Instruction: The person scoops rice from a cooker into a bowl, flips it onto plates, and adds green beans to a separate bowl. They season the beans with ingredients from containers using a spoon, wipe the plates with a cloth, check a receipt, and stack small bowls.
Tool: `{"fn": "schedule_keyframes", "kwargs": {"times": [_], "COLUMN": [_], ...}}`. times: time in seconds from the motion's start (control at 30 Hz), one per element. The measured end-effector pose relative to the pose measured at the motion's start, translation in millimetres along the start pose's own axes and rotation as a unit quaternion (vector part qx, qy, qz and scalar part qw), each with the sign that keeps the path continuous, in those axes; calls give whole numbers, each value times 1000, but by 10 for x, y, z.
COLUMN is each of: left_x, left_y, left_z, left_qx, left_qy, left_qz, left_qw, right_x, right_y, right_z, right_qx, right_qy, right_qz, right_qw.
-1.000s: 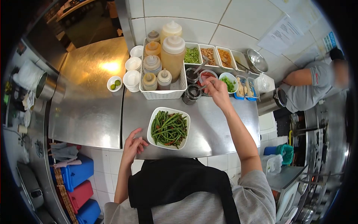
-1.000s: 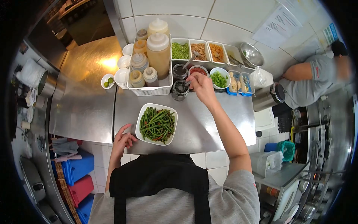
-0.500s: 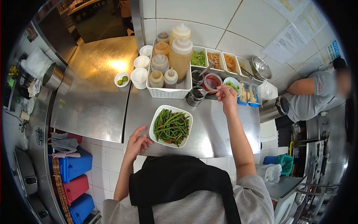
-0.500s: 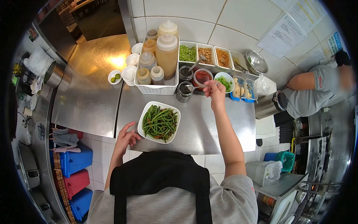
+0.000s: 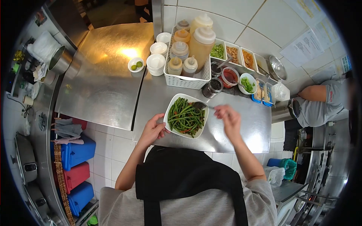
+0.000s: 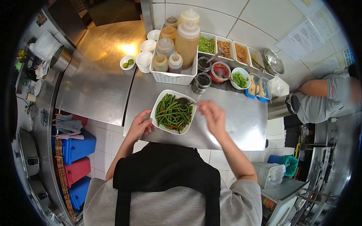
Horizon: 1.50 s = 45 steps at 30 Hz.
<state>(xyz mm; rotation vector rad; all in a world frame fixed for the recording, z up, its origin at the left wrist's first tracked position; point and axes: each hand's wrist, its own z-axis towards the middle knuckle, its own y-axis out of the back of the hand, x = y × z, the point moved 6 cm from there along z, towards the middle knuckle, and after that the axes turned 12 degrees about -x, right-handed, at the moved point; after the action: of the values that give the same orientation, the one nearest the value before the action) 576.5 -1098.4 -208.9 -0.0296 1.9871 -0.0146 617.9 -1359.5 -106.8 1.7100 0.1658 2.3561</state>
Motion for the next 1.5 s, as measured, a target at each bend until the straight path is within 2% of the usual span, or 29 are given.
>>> {"fn": "schedule_keyframes", "kwargs": {"times": [0.07,0.2,0.3,0.37,0.4,0.47,0.5,0.57,0.6,0.67,0.7,0.77,0.8,0.87,0.93,1.0,1.03,1.07,1.13,1.2,1.27,1.33,1.4,1.43,1.5], "left_x": [13,-4,14,12,10,23,31,47,64,96,100,98,92,70,44,50,40,47,-29,-13,42,97,103,110,105], "left_y": [4,9,22,31,61,94,146,217,262,340,361,395,410,424,426,505,540,542,623,618,618,591,583,580,580], "left_z": [3,1,10,5,-2,-4,-7,-10,-17,-35,-43,-61,-68,-104,-103,-141,-156,-165,-217,-201,-157,-128,-123,-112,-90], "left_qx": [1,11,12,12,4,6,-5,-12,-20,-40,-45,-55,-63,-80,-93,-132,-158,-154,-218,-220,-229,-232,-233,-229,-225], "left_qy": [3,1,-1,-4,5,12,4,-7,-10,-15,-14,-18,-22,-32,-48,-77,-101,-103,-172,-179,-233,-257,-281,-280,-280], "left_qz": [0,5,5,3,-12,-27,-21,-14,-6,8,8,11,15,17,17,-18,-24,-24,-6,-13,-20,1,21,27,33], "left_qw": [1000,1000,1000,1000,1000,1000,1000,1000,1000,999,999,998,998,996,994,988,982,982,961,959,945,938,931,932,933], "right_x": [183,261,255,84,67,-64,-49,49,31,-48,-116,-235,-312,-382,-281,-440,-561,-645,-982,-1147,-1302,-1426,-1268,-1169,-976], "right_y": [-189,-297,-259,-189,-156,128,201,434,450,420,392,233,212,49,98,422,573,646,861,854,770,735,681,646,615], "right_z": [-238,-345,-334,-330,-301,-143,-42,183,276,435,496,613,661,724,708,660,619,597,478,540,770,988,1178,1228,1265], "right_qx": [60,70,46,-3,-8,-142,-148,-254,-258,-241,-240,-168,-167,-67,-57,-161,-224,-227,-357,-367,-320,-306,-291,-289,-263], "right_qy": [147,169,142,29,30,-62,-60,-7,-5,5,5,44,44,105,116,43,-36,-35,-149,-176,-185,-191,-67,-15,24], "right_qz": [-78,-119,-119,-28,-31,74,70,47,45,-37,-36,-158,-158,-265,-257,-144,-45,-46,126,141,205,185,-33,-121,-146], "right_qw": [984,976,982,999,999,985,985,966,965,970,970,972,972,956,958,975,973,972,913,902,906,914,954,950,953]}}
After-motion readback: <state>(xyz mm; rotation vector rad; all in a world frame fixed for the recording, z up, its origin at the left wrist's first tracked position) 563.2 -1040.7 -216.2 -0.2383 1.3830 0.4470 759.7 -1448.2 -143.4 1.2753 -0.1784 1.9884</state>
